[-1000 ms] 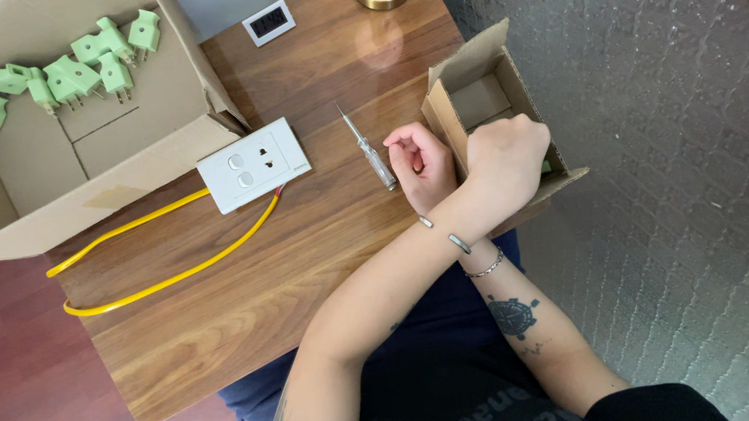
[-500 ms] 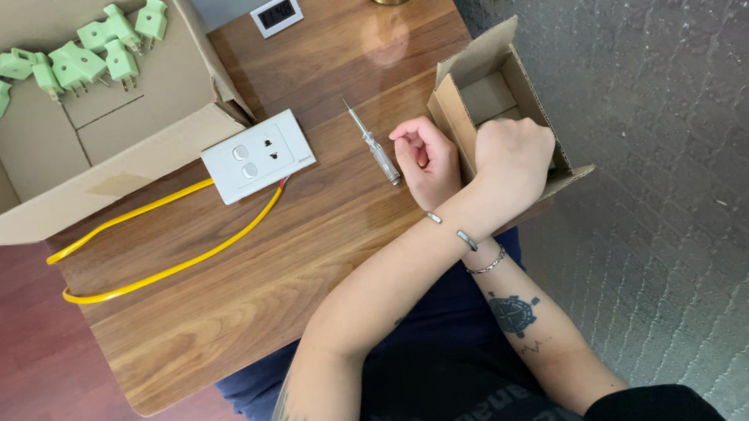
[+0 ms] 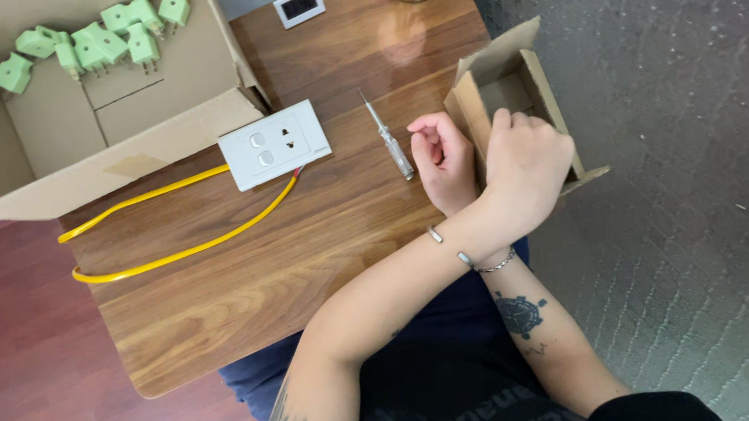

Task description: The person assembles a power plug by inserting a metal prong into a plastic plug housing and tightening it using a screwdriver.

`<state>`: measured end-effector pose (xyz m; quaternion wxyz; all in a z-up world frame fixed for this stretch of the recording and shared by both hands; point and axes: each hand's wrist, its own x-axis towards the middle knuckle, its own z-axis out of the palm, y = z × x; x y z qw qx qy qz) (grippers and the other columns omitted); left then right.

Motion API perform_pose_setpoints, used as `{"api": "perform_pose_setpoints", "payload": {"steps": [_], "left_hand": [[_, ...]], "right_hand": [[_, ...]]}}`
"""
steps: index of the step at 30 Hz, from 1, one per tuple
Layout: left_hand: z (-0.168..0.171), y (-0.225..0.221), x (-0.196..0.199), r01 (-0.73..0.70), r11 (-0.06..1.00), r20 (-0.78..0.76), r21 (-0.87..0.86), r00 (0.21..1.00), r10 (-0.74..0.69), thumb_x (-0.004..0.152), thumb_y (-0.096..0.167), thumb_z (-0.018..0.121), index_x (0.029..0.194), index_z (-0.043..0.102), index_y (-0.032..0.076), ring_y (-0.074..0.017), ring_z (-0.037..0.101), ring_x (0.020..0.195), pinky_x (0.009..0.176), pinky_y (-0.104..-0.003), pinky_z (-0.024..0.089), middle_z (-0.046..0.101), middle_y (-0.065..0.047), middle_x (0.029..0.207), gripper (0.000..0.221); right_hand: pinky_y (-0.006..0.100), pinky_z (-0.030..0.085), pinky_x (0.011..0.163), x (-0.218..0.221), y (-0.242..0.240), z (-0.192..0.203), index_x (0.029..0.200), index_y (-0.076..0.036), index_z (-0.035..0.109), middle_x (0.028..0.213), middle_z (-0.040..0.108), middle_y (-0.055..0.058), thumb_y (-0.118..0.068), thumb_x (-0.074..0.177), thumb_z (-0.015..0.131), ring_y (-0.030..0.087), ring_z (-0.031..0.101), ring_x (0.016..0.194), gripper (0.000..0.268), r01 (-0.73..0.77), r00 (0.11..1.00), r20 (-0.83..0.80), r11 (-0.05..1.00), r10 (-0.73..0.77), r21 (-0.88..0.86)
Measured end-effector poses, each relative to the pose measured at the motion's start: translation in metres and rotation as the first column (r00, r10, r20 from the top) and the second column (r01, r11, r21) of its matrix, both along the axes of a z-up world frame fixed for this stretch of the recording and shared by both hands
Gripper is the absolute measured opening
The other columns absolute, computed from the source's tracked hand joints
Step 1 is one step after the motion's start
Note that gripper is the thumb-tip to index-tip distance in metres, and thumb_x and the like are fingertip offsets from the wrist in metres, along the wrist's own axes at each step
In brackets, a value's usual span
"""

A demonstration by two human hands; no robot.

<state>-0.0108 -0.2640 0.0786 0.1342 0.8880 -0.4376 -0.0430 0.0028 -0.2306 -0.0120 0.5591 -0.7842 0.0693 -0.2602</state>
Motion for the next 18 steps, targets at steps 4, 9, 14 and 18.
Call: {"api": "perform_pose_setpoints", "payload": {"steps": [4,9,14,18], "left_hand": [[0.036,0.036,-0.003,-0.058,0.921,0.231,-0.385,0.96,0.157,0.069,0.0,0.078,0.07,0.075,0.005,-0.0287,0.062,0.077,0.086,-0.049,0.041,0.067,-0.01,0.072,0.006],[0.086,0.1,0.019,0.013,0.844,0.328,-0.536,0.924,0.195,0.078,0.006,0.072,0.082,0.072,0.01,-0.0276,0.06,0.081,0.074,-0.044,0.047,0.06,-0.006,0.079,0.006],[0.114,0.202,0.087,-0.059,0.913,0.362,-0.403,0.906,0.219,0.081,0.007,0.069,0.084,0.073,0.012,-0.0257,0.06,0.08,0.062,-0.039,0.048,0.059,-0.003,0.086,0.007],[0.087,0.269,0.164,-0.341,0.926,0.392,-0.162,0.839,0.378,0.067,-0.007,0.055,0.095,0.061,0.011,-0.0343,0.06,0.069,0.043,-0.047,0.048,0.058,-0.007,0.081,0.034]], "right_hand": [[0.029,0.044,0.06,-0.005,0.005,0.019,0.104,-0.009,0.066,0.074,0.059,0.007,-0.006,0.098,0.06,0.014,0.042,0.058,0.009,-0.012,1.0,0.011,0.999,0.012,-0.045],[0.031,0.044,0.066,-0.023,0.019,0.047,0.102,-0.006,0.065,0.078,0.054,0.007,-0.01,0.1,0.058,0.02,0.047,0.065,0.009,0.09,0.99,0.121,0.978,-0.068,-0.189],[0.042,0.046,0.08,-0.07,0.031,0.1,0.098,0.003,0.063,0.09,0.056,0.015,-0.013,0.1,0.059,0.032,0.054,0.08,0.016,0.265,0.932,0.316,0.932,-0.181,-0.249],[0.047,0.047,0.074,-0.105,0.032,0.171,0.093,0.005,0.051,0.09,0.051,0.019,-0.036,0.115,0.032,0.034,0.049,0.078,0.05,0.8,0.511,0.69,0.576,-0.512,-0.165]]}}
